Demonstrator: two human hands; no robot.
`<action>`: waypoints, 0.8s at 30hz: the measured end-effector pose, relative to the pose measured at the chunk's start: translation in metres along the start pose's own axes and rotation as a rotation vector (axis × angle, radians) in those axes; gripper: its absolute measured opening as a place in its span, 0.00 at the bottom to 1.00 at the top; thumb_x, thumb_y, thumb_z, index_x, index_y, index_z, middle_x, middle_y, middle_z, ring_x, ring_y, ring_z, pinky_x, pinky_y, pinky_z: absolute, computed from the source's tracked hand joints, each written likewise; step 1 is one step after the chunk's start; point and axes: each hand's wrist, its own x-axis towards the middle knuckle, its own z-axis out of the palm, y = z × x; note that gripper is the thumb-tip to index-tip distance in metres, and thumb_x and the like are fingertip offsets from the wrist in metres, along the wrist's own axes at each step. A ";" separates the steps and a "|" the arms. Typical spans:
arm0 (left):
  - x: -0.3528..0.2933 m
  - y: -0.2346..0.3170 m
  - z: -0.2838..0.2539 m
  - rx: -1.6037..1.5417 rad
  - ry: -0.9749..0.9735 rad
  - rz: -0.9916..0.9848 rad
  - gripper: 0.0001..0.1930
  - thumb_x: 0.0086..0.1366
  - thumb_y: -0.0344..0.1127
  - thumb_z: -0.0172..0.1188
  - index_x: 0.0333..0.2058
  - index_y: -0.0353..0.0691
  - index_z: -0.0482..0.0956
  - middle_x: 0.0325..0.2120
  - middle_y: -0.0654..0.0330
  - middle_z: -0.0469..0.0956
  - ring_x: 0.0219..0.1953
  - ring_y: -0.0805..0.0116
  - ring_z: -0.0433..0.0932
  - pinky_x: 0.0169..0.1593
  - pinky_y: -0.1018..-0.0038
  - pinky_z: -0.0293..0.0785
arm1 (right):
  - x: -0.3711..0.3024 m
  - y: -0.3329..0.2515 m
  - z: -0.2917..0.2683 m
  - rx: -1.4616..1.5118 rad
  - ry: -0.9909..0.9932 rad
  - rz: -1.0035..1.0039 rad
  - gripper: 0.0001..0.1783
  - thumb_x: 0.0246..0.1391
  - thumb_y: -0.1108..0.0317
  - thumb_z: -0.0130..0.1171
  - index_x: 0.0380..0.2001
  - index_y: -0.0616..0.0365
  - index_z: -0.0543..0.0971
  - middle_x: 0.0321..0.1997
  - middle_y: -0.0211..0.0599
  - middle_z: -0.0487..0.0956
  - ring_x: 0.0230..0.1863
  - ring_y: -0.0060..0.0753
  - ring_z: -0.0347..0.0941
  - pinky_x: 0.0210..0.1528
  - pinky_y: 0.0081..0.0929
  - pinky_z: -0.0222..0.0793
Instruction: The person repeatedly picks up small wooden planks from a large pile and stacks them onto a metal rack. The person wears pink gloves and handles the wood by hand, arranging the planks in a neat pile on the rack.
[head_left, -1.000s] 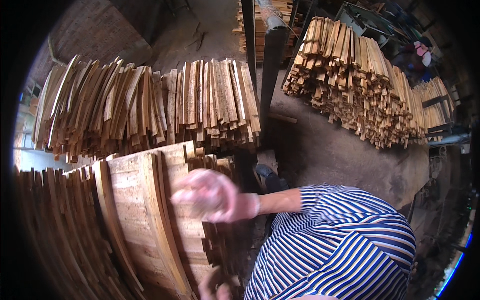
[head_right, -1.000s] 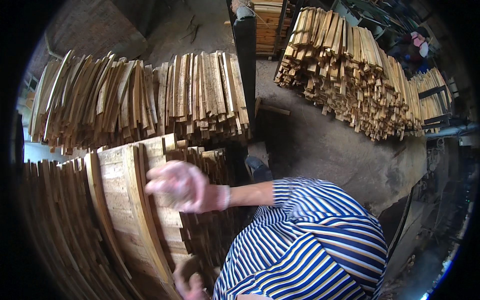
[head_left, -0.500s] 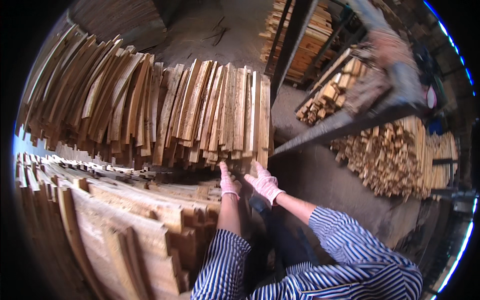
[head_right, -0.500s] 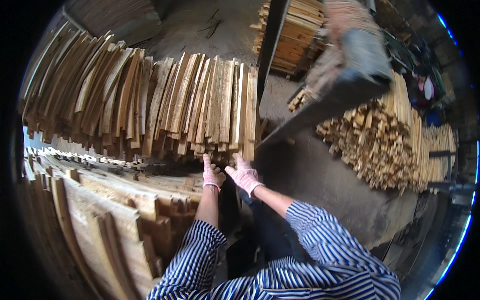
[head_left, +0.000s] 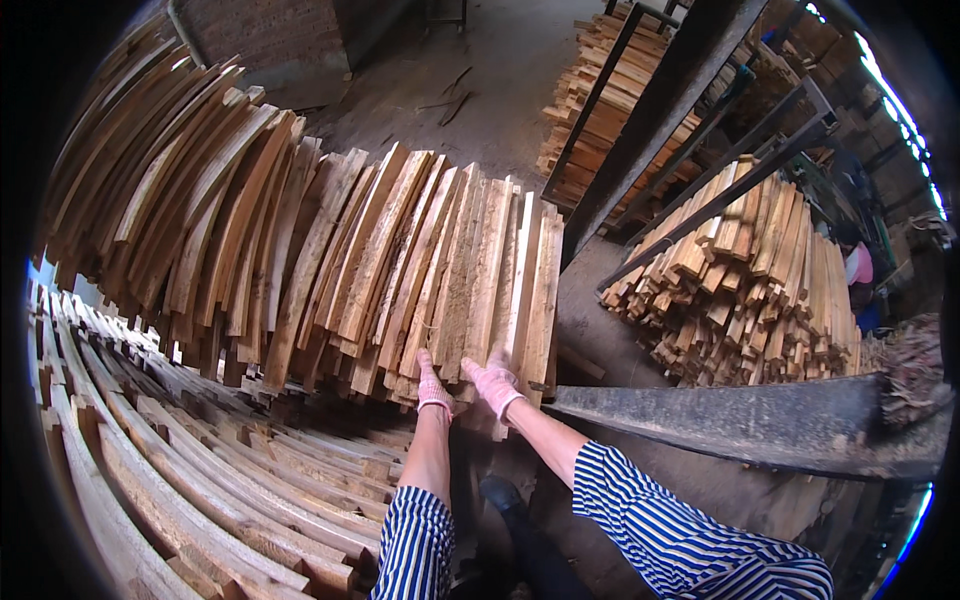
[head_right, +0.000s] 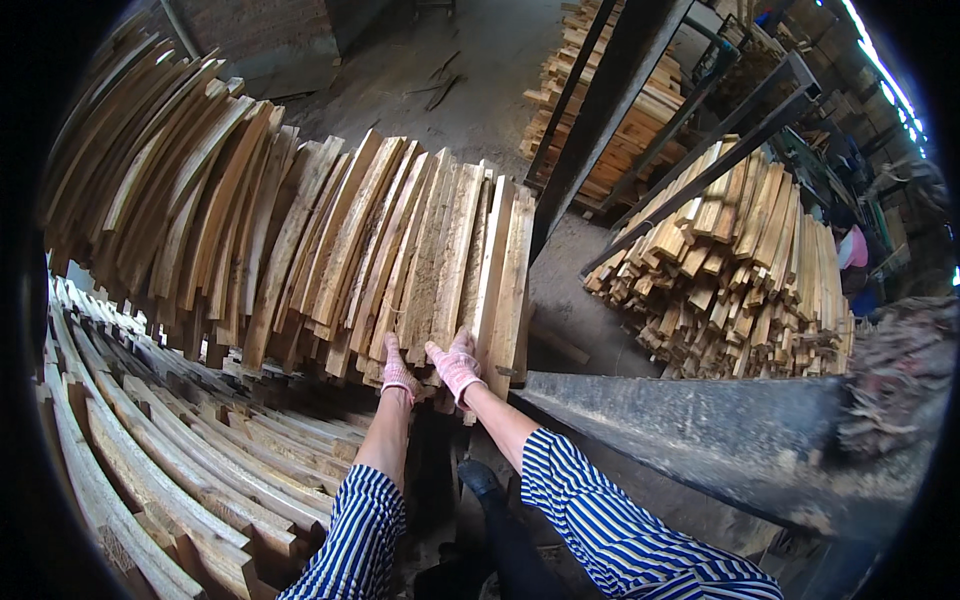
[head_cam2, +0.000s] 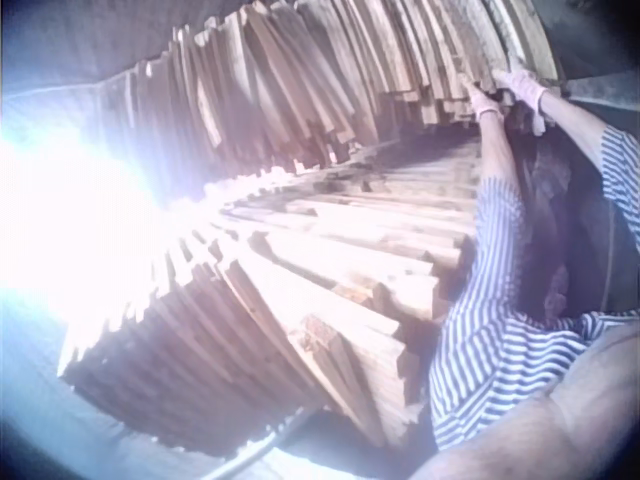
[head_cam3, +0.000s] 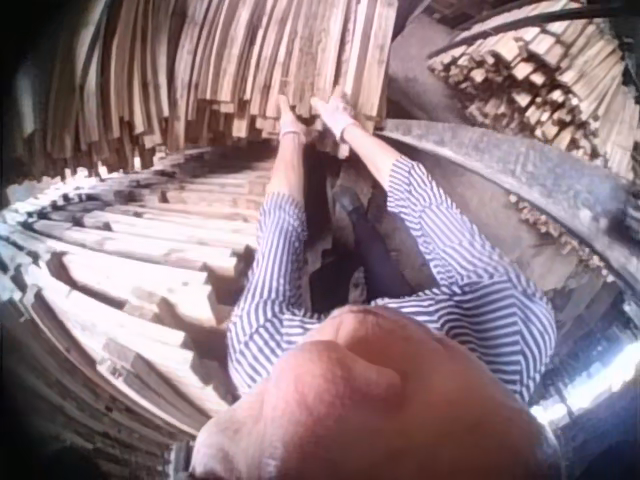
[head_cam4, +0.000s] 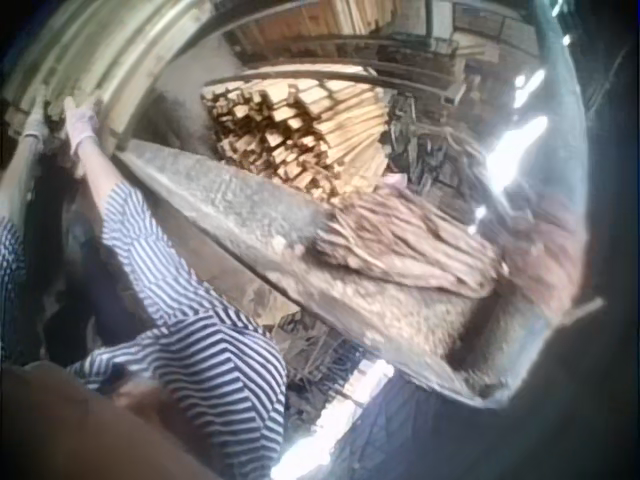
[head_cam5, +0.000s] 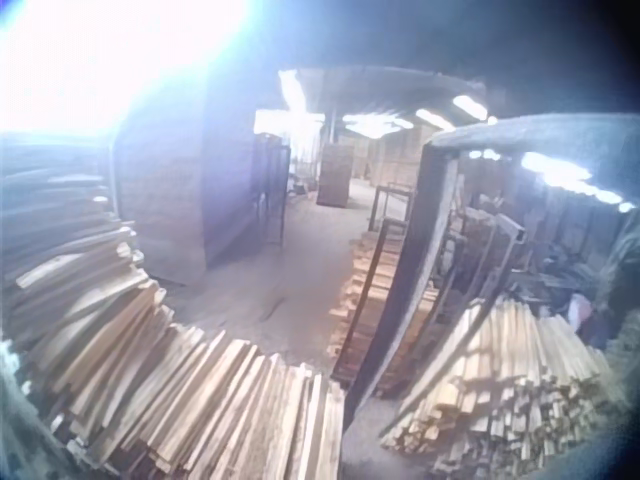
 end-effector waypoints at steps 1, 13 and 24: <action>0.012 0.002 -0.007 -0.017 -0.045 -0.017 0.58 0.50 0.83 0.56 0.68 0.43 0.63 0.66 0.47 0.64 0.61 0.43 0.66 0.59 0.40 0.68 | 0.003 -0.004 0.005 -0.051 -0.085 0.058 0.60 0.56 0.36 0.60 0.74 0.65 0.42 0.79 0.61 0.42 0.79 0.56 0.39 0.78 0.40 0.39; -0.045 -0.020 0.038 -0.041 -0.170 -0.028 0.42 0.54 0.76 0.61 0.58 0.52 0.73 0.52 0.53 0.71 0.54 0.49 0.69 0.56 0.28 0.59 | 0.032 0.015 -0.036 0.675 0.219 -0.060 0.28 0.56 0.60 0.71 0.55 0.54 0.70 0.48 0.38 0.81 0.48 0.32 0.79 0.49 0.28 0.74; -0.144 -0.054 -0.026 -0.118 -0.592 -0.139 0.39 0.66 0.64 0.57 0.66 0.45 0.64 0.57 0.54 0.72 0.54 0.52 0.76 0.57 0.50 0.74 | -0.090 0.029 -0.071 0.666 -0.051 0.188 0.44 0.61 0.57 0.64 0.71 0.67 0.57 0.59 0.50 0.76 0.59 0.37 0.74 0.57 0.28 0.72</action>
